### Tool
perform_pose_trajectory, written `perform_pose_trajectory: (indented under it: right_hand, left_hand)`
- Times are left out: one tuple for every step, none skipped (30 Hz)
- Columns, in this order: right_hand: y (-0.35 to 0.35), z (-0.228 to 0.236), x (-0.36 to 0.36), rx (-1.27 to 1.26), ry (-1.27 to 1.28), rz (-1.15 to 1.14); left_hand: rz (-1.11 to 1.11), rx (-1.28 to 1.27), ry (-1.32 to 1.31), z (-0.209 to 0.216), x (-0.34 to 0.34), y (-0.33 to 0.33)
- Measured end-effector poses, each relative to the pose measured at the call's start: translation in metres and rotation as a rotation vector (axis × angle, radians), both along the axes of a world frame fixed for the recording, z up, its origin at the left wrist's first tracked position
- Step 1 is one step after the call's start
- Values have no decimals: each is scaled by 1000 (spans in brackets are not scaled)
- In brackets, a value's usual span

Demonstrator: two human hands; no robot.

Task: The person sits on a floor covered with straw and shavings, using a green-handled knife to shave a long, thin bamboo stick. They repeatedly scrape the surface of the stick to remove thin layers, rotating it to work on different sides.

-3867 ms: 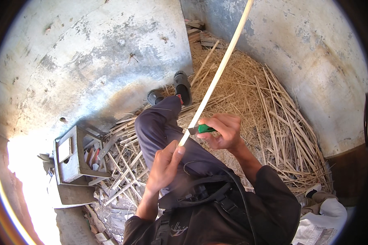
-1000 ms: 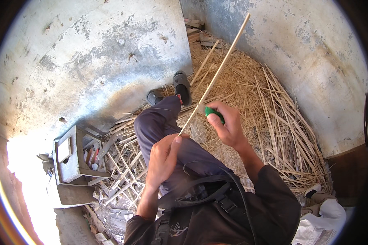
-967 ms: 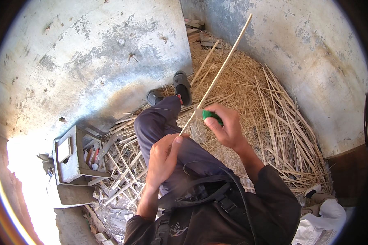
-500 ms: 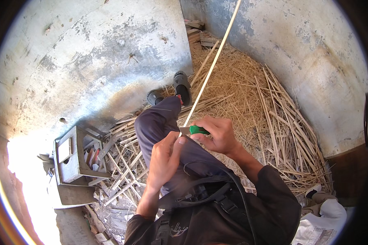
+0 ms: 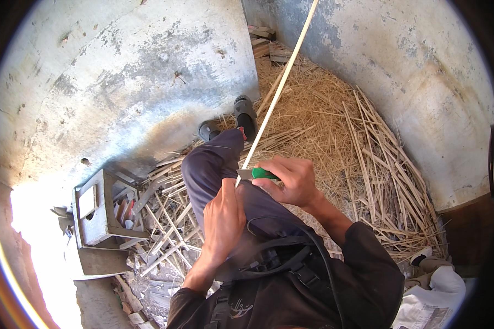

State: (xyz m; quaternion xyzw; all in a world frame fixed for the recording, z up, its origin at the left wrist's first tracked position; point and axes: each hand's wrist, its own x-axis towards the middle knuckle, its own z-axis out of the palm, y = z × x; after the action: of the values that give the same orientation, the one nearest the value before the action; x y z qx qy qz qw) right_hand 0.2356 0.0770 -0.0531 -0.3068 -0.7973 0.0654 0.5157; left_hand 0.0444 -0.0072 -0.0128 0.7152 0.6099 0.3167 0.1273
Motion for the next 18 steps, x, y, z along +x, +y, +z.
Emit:
perform_pose_trajectory:
  right_hand:
    - [0,0,0,5,-6,-7]
    - [0,1,0,10,-13,-15]
    - [1,0,0,14,-14,-23]
    - [2,-1,1,18,-16,-30]
    - [3,-2,1,22,-17,-37]
    - [4,-3,2,36,-22,-42]
    - [5,-5,3,48,-29,-48]
    - [6,-5,3,61,-36,-53]
    - [6,-5,4,57,-43,-56]
    - [5,-3,5,54,-49,-59]
    - [5,-2,5,51,-55,-61]
    - [5,-2,6,49,-56,-62]
    - [5,-2,6,47,-57,-63]
    - [5,-2,6,46,-58,-65]
    - [4,0,6,46,-72,-73]
    - [3,2,7,47,-86,-81]
    - [3,3,7,47,-100,-89]
    - [4,2,7,62,-82,-97]
  left_hand:
    - [3,5,3,0,0,0]
    - [5,3,11,-1,0,0]
    - [6,0,19,-1,-1,1]
    - [7,-2,27,-2,-1,1]
    - [9,-2,28,-2,-1,1]
    - [11,-1,30,-2,-1,1]
    - [14,-3,30,-2,-1,1]
    - [12,-3,32,-3,-1,1]
    - [11,-4,34,-3,-1,1]
    - [10,-4,36,-3,-1,1]
    - [13,-6,39,-3,0,1]
    - [15,-8,41,-3,0,1]
    - [17,-9,44,-3,0,1]
    - [18,-8,44,-3,0,1]
    - [18,-6,45,-3,-1,1]
    - [19,-5,46,-4,-1,1]
    - [20,-3,46,-5,-2,2]
    - [20,-2,46,-6,-3,2]
